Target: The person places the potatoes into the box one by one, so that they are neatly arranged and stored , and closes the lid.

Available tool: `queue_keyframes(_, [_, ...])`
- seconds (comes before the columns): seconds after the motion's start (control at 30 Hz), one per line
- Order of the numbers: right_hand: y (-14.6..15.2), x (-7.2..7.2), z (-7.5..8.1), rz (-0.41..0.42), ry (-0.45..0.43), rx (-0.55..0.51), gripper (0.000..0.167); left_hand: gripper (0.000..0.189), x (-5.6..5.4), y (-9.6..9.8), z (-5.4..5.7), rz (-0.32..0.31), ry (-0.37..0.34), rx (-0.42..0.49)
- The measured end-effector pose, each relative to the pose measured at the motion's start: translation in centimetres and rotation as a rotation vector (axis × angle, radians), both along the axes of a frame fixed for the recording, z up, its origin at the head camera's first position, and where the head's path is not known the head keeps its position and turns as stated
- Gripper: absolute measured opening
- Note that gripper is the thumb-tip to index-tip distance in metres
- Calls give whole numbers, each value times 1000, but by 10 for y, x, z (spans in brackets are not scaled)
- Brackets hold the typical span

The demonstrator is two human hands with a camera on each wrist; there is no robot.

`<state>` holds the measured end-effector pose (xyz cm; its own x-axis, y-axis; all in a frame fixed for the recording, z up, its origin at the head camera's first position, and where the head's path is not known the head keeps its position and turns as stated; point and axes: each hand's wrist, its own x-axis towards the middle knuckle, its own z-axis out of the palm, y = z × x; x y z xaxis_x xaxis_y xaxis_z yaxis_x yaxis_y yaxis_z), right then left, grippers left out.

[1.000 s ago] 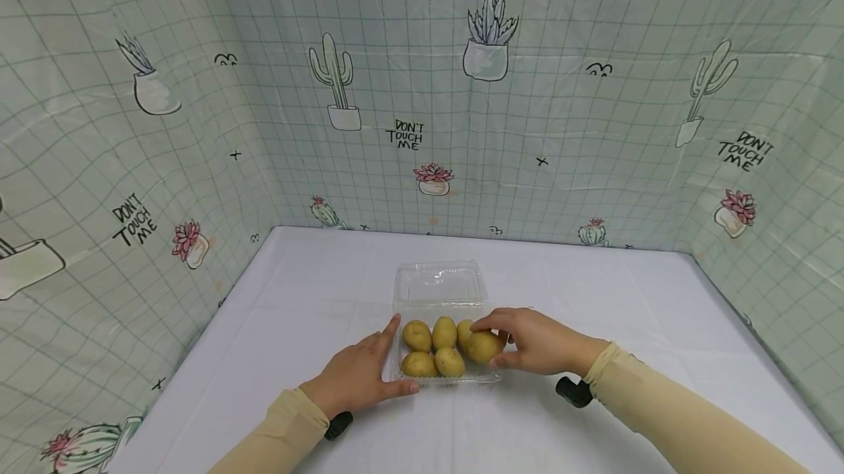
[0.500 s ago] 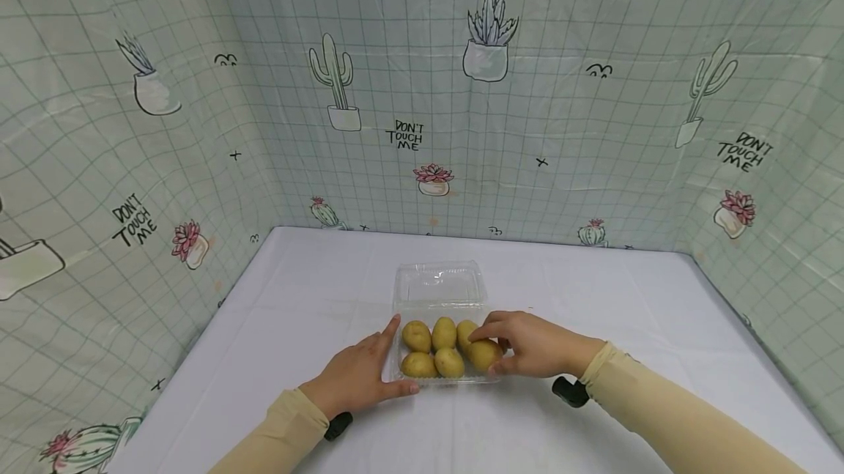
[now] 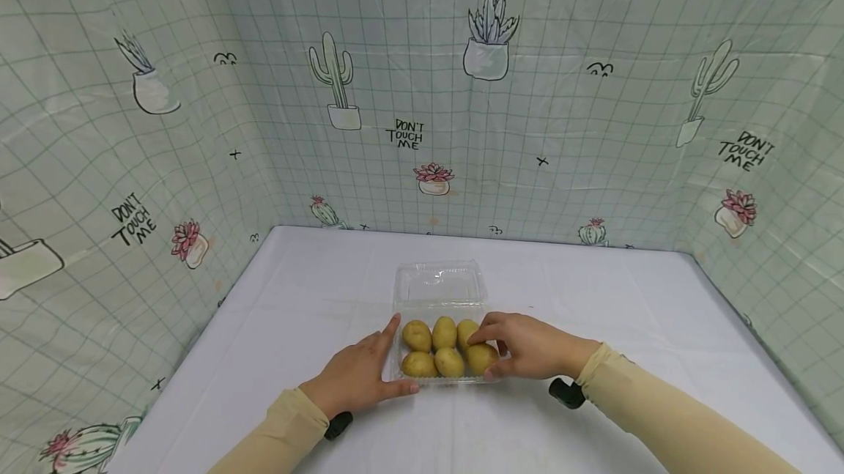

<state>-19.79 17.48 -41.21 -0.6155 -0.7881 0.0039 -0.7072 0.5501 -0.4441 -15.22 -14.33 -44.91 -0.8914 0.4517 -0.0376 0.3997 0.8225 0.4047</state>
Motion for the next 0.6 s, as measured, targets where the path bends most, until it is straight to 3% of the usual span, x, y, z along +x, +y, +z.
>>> queue_keyframes(0.6, [0, -1, 4, -12, -34, 5, 43, 112, 2, 1, 1, 6, -2, 0])
